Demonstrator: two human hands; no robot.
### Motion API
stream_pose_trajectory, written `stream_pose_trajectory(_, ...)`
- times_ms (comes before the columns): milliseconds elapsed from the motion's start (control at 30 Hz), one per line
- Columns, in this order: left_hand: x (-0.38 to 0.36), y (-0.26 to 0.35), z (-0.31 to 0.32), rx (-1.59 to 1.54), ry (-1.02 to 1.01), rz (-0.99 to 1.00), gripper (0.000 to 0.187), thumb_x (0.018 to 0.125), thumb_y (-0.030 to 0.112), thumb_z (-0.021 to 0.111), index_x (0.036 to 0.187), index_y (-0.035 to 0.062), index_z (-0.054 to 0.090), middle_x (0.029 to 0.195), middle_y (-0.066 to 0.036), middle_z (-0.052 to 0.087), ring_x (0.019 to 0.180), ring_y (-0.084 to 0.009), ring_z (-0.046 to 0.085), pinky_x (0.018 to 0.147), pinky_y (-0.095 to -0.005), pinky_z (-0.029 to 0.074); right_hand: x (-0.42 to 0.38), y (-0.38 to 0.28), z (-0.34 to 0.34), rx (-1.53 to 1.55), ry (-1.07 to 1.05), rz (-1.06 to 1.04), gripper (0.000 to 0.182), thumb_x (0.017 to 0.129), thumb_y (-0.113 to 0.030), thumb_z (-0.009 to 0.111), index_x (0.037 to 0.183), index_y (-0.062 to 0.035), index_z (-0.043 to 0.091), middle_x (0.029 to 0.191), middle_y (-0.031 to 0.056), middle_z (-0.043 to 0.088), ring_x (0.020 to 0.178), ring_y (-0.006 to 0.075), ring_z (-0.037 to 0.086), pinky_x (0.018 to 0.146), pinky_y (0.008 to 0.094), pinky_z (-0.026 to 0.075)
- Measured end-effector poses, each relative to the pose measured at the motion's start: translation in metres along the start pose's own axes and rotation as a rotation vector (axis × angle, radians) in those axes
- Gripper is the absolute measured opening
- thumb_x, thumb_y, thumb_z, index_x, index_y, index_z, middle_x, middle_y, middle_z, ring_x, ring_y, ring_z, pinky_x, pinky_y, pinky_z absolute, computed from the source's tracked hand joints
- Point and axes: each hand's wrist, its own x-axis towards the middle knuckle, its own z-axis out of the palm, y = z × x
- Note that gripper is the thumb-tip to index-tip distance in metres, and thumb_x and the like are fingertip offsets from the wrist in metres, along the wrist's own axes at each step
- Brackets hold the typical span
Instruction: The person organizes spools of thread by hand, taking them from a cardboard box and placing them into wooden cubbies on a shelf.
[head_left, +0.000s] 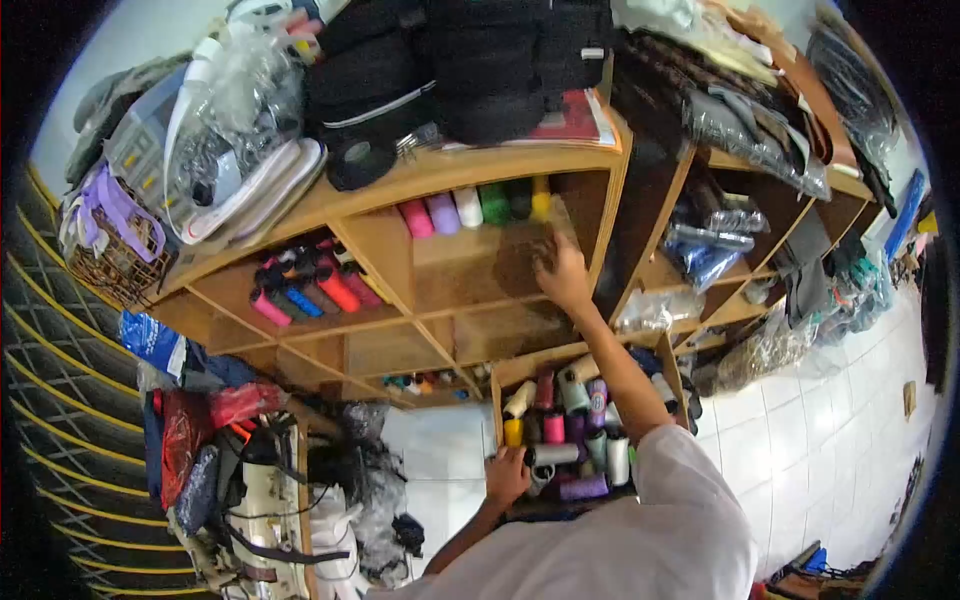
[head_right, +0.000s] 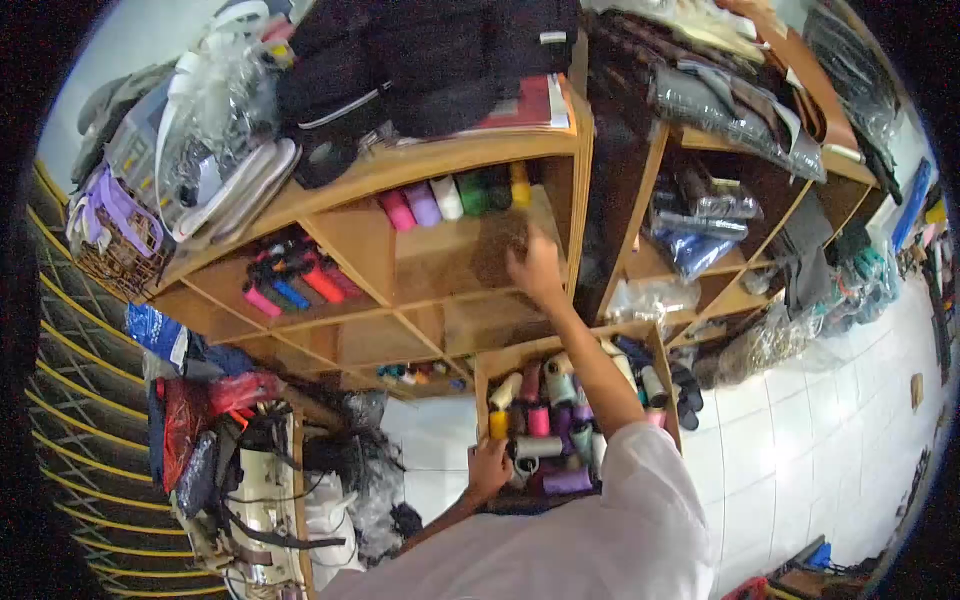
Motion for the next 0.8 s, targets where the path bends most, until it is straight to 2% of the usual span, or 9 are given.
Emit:
stream_pose_trajectory(67, 0.000, -0.005, 0.014, 0.056, 0.014, 0.004, 0.048, 0.079, 0.022, 0.062, 0.125, 0.0094, 0.057, 0.119, -0.010, 0.061, 0.117, -0.0308, 0.053, 0.088, -0.0560, 0.040, -0.076, -0.016, -0.010, 0.070, 0.039, -0.174, 0.037, 0.081, -0.004, 0.064, 0.117, 0.0050, 0.059, 0.101, 0.0232, 0.069, 0.099, 0.0385, 0.068, 0.080, 0.0420, 0.054)
stream_pose_trajectory(233, 0.007, 0.003, -0.001, 0.019, -0.150, -0.073, 0.048, 0.078, 0.021, 0.064, 0.124, 0.0086, 0.056, 0.117, -0.011, 0.060, 0.115, -0.0307, 0.053, 0.091, -0.0533, 0.039, -0.254, 0.006, -0.036, 0.210, -0.186, 0.310, 0.018, 0.082, -0.006, 0.065, 0.098, 0.0009, 0.068, 0.085, 0.0175, 0.072, 0.081, 0.0258, 0.073, 0.073, 0.0330, 0.056)
stream_pose_trajectory(267, -0.003, 0.006, 0.003, 0.011, -0.123, -0.021, 0.048, 0.078, 0.021, 0.064, 0.124, 0.0082, 0.056, 0.117, -0.011, 0.060, 0.115, -0.0304, 0.053, 0.091, -0.0521, 0.039, -0.299, 0.021, -0.059, -0.077, -0.255, 0.338, 0.013, 0.082, -0.006, 0.066, 0.092, 0.0002, 0.069, 0.081, 0.0170, 0.071, 0.082, 0.0241, 0.073, 0.072, 0.0331, 0.056)
stream_pose_trajectory(300, 0.006, 0.001, 0.001, 0.014, -0.038, 0.027, 0.048, 0.078, 0.021, 0.064, 0.123, 0.0078, 0.056, 0.116, -0.011, 0.060, 0.115, -0.0300, 0.053, 0.091, -0.0509, 0.039, -0.319, 0.032, -0.068, -0.061, -0.183, 0.344, 0.010, 0.077, -0.006, 0.065, 0.086, -0.0040, 0.070, 0.078, 0.0165, 0.069, 0.069, 0.0301, 0.070, 0.065, 0.0373, 0.055)
stream_pose_trajectory(367, 0.007, -0.001, 0.004, 0.045, -0.039, 0.016, 0.048, 0.078, 0.022, 0.064, 0.123, 0.0077, 0.056, 0.115, -0.011, 0.061, 0.115, -0.0297, 0.053, 0.091, -0.0503, 0.039, -0.317, 0.021, -0.103, -0.132, -0.167, 0.524, 0.010, 0.078, -0.007, 0.065, 0.086, -0.0040, 0.070, 0.079, 0.0172, 0.069, 0.068, 0.0302, 0.070, 0.065, 0.0390, 0.055)
stream_pose_trajectory(500, 0.006, 0.001, 0.002, 0.087, -0.024, 0.046, 0.048, 0.078, 0.022, 0.064, 0.123, 0.0080, 0.056, 0.113, -0.010, 0.062, 0.115, -0.0290, 0.052, 0.090, -0.0492, 0.040, -0.299, 0.057, -0.145, -0.299, 0.022, 0.434, 0.018, 0.079, -0.009, 0.064, 0.095, -0.0036, 0.068, 0.084, 0.0183, 0.070, 0.075, 0.0335, 0.070, 0.065, 0.0440, 0.054)
stream_pose_trajectory(633, 0.009, 0.008, -0.007, 0.122, -0.093, 0.031, 0.045, 0.079, 0.023, 0.063, 0.121, 0.0072, 0.057, 0.114, -0.011, 0.062, 0.117, -0.0293, 0.051, 0.091, -0.0487, 0.041, -0.281, 0.085, -0.147, -0.520, 0.034, 0.446, 0.023, 0.079, -0.013, 0.064, 0.101, -0.0056, 0.068, 0.087, 0.0187, 0.070, 0.081, 0.0377, 0.069, 0.068, 0.0484, 0.054)
stream_pose_trajectory(733, 0.008, 0.008, -0.007, 0.167, -0.061, 0.059, 0.043, 0.079, 0.022, 0.063, 0.119, 0.0063, 0.057, 0.115, -0.011, 0.062, 0.116, -0.0296, 0.051, 0.091, -0.0488, 0.041, -0.283, 0.099, -0.129, -0.480, -0.158, 0.441, 0.027, 0.079, -0.020, 0.065, 0.106, -0.0143, 0.069, 0.090, 0.0202, 0.070, 0.083, 0.0415, 0.068, 0.075, 0.0519, 0.055)
stream_pose_trajectory(800, 0.008, 0.007, -0.005, 0.159, -0.047, 0.073, 0.043, 0.079, 0.022, 0.063, 0.118, 0.0056, 0.057, 0.114, -0.011, 0.062, 0.116, -0.0299, 0.051, 0.090, -0.0490, 0.041, -0.295, 0.097, -0.117, -0.455, -0.377, 0.525, 0.032, 0.077, -0.026, 0.069, 0.106, -0.0130, 0.070, 0.092, 0.0199, 0.070, 0.086, 0.0382, 0.068, 0.076, 0.0498, 0.055)
